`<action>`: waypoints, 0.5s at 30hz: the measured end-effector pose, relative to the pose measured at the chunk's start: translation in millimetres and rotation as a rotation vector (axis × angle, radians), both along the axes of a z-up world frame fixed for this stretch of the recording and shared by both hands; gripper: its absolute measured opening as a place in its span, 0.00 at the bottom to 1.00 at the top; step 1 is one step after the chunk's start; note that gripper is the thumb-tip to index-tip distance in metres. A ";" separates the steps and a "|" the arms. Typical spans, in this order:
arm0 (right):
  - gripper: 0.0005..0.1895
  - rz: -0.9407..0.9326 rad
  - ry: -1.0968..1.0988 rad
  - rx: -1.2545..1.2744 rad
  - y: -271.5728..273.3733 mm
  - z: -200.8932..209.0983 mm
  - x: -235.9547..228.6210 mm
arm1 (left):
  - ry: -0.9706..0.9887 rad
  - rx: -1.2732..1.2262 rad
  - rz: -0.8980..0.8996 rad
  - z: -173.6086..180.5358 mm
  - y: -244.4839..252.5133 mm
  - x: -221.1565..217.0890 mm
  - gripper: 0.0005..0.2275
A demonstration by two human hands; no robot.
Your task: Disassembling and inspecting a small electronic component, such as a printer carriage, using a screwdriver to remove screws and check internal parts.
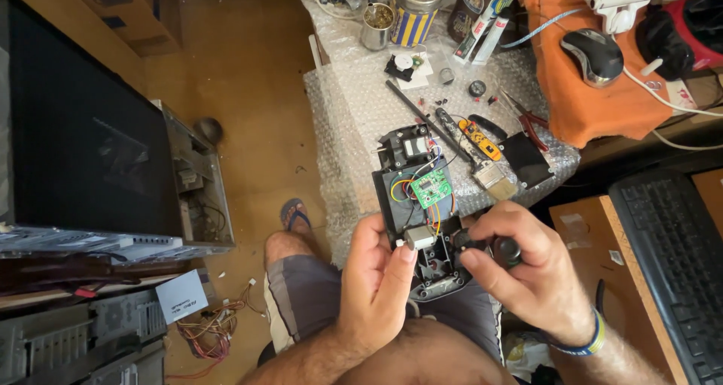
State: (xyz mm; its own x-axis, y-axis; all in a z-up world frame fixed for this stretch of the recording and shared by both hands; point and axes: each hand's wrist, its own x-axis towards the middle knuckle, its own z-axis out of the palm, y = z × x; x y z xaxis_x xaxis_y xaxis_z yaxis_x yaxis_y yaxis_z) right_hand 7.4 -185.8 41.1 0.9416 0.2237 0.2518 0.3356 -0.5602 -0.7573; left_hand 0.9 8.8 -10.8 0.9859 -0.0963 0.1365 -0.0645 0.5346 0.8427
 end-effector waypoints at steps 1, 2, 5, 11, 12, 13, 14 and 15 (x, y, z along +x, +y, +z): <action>0.10 0.000 0.000 0.000 0.3 0.4 0.1 | 0.000 0.000 0.000 0.0 -0.7 0.6 0.14; 0.11 0.020 -0.037 -0.045 0.9 0.7 0.5 | -0.017 0.015 0.006 -0.1 -1.1 1.2 0.14; 0.13 0.071 -0.083 -0.090 -0.9 -2.1 1.4 | -0.042 0.031 0.023 1.1 -1.6 2.1 0.14; 0.11 0.134 -0.013 -0.010 -14.2 -2.8 1.8 | -0.016 0.047 0.055 3.2 1.3 3.1 0.14; 0.08 0.137 0.010 0.006 -15.8 -3.8 2.0 | -0.019 0.052 0.063 4.5 2.3 2.9 0.15; 0.08 0.136 0.011 0.006 -16.4 -3.8 2.4 | -0.018 0.052 0.063 4.3 2.0 1.9 0.15; 0.08 0.141 0.013 0.014 -16.7 -3.8 3.4 | -0.002 0.066 0.049 4.3 2.1 1.5 0.14; 0.07 0.145 0.015 0.021 -17.0 -3.6 4.3 | 0.013 0.079 0.035 4.4 2.2 1.1 0.13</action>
State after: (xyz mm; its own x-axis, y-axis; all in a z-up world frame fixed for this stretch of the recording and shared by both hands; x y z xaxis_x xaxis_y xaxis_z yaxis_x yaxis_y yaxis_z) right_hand 11.7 -202.8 37.5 0.9034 0.3527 0.2440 0.4005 -0.4901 -0.7742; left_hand 2.0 11.0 -6.4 0.9906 -0.0712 0.1168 -0.0707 0.4638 0.8831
